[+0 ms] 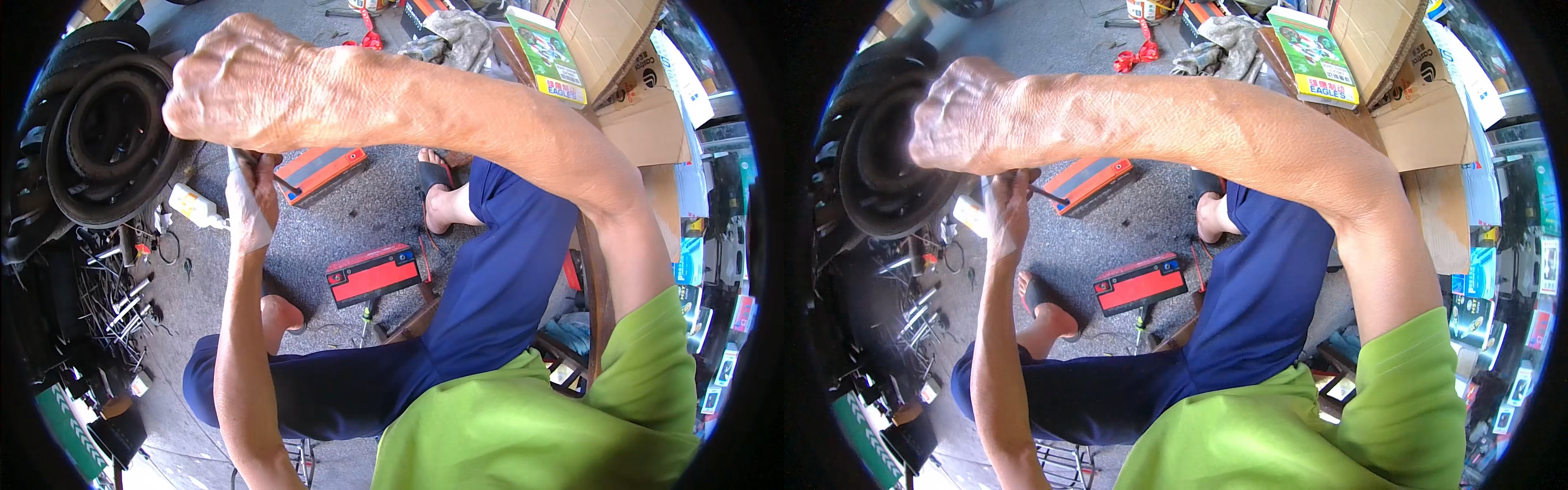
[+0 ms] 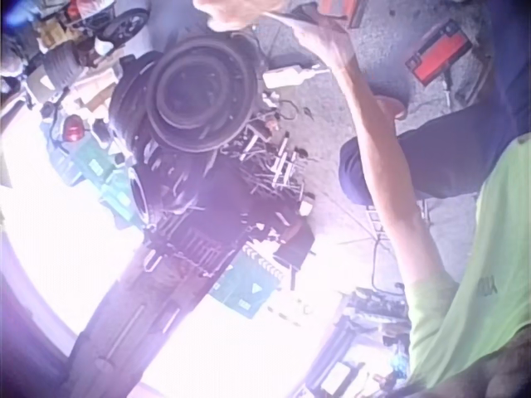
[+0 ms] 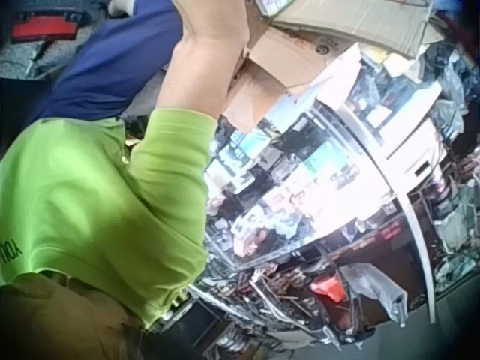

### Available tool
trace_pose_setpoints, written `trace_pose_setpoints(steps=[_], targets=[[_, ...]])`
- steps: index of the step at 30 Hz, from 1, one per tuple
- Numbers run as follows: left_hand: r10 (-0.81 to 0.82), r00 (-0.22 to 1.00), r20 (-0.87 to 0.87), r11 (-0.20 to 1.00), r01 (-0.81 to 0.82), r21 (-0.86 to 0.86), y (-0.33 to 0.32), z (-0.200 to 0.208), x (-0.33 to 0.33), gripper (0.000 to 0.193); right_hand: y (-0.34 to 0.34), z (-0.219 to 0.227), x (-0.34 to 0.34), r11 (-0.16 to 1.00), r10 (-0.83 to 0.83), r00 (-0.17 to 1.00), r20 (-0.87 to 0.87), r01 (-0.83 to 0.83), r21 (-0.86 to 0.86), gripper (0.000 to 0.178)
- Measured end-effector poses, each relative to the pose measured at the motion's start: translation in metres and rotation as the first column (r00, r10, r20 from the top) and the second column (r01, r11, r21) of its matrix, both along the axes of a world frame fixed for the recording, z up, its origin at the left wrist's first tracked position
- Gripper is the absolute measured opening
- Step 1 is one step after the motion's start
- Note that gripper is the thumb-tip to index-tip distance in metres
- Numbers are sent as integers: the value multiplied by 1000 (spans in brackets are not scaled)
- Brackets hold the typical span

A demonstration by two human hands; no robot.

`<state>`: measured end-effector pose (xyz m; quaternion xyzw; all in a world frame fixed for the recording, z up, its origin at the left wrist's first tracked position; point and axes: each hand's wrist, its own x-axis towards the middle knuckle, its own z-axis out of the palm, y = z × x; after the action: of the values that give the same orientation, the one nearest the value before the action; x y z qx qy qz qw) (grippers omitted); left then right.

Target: The person sits on a low stool and repeatedly rubs a long metal rod against a red rectangular sharpening device on the floor. They rotate the rod and change grip positions while continuing the sharpening motion.

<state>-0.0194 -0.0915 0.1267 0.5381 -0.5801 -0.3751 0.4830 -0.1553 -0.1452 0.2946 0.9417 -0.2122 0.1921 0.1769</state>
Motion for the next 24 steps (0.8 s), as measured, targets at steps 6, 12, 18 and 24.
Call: trace_pose_setpoints(steps=[6,12,18,24], targets=[[8,926,376,999,5,-35,5,-7,6,15,6,-30,-15,980,173,981,-87,-163,113,14],[13,649,761,965,193,-180,7,-41,32,21,11,-34,-13,964,265,956,-129,-259,59,16],[-82,894,441,992,117,-52,0,-7,6,23,14,-30,-1,961,-55,983,-174,99,259,14],[-98,914,394,989,46,138,-1,6,6,35,7,-27,10,895,-186,981,-50,190,404,26]])
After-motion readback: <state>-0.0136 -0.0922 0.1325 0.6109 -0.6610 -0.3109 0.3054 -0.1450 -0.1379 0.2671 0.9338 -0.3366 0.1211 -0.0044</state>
